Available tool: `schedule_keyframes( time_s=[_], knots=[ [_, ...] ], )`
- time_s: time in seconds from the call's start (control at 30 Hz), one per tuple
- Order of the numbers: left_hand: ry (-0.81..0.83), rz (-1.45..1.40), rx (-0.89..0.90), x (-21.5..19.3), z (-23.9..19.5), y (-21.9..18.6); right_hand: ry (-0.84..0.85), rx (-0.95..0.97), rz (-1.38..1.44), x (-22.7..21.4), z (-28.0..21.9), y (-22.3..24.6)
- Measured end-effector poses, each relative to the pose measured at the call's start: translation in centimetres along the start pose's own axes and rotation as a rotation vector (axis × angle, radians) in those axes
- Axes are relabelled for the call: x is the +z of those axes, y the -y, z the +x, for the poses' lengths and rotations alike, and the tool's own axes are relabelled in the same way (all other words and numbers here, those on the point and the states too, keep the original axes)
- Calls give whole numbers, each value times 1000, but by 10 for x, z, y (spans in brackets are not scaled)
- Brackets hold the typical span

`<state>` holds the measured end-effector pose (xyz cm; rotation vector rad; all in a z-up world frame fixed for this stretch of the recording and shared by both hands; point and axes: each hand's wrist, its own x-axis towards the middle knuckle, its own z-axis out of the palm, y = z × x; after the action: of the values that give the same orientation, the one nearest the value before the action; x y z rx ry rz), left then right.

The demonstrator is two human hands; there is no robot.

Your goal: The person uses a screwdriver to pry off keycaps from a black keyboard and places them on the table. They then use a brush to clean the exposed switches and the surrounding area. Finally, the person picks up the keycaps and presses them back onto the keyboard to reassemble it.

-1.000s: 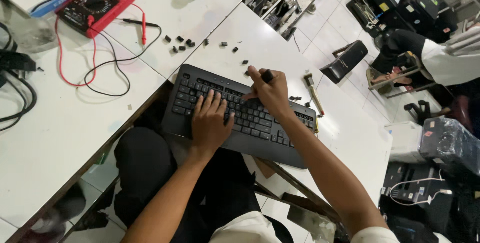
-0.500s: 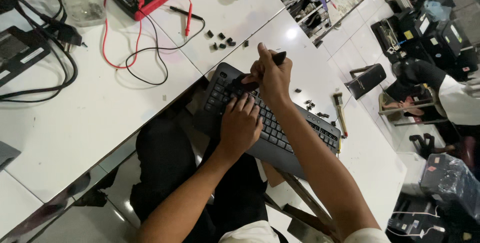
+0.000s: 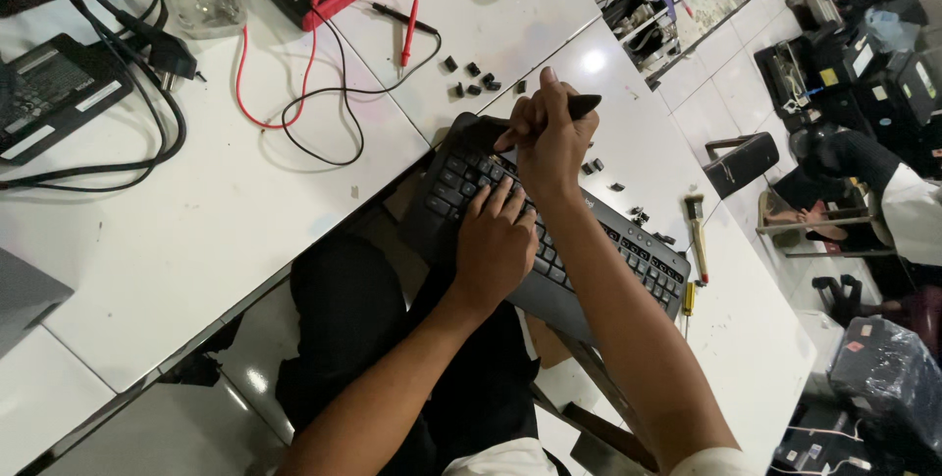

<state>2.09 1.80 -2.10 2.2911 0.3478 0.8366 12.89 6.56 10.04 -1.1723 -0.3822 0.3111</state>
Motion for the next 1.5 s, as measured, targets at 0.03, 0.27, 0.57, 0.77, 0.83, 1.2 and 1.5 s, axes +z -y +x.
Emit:
schedule_keyframes(
  time_s=[0.03,0.27,0.57,0.77,0.83,1.2,1.5],
  knots=[
    [2,0,-1,-1,0,0,-1,2,0,0,0,1],
    [-141,6,86,-9,5,1,69,34,-21,-46,9,3],
    [-16,13,16,-27,5,-11,69,24,-53,-134,-35,53],
    [4,160,88,-17,2,-4,-8,-47,-117,-212,-72,90],
    [-12,169,101,-18,2,-3,-37,-55,-100,-237,-83,101],
    [51,218,65,-29,4,-16,-69,-134,-206,-272,-104,127],
    [71,246,43,-30,6,-20,-258,-126,-305,-332,-113,137]
  ],
)
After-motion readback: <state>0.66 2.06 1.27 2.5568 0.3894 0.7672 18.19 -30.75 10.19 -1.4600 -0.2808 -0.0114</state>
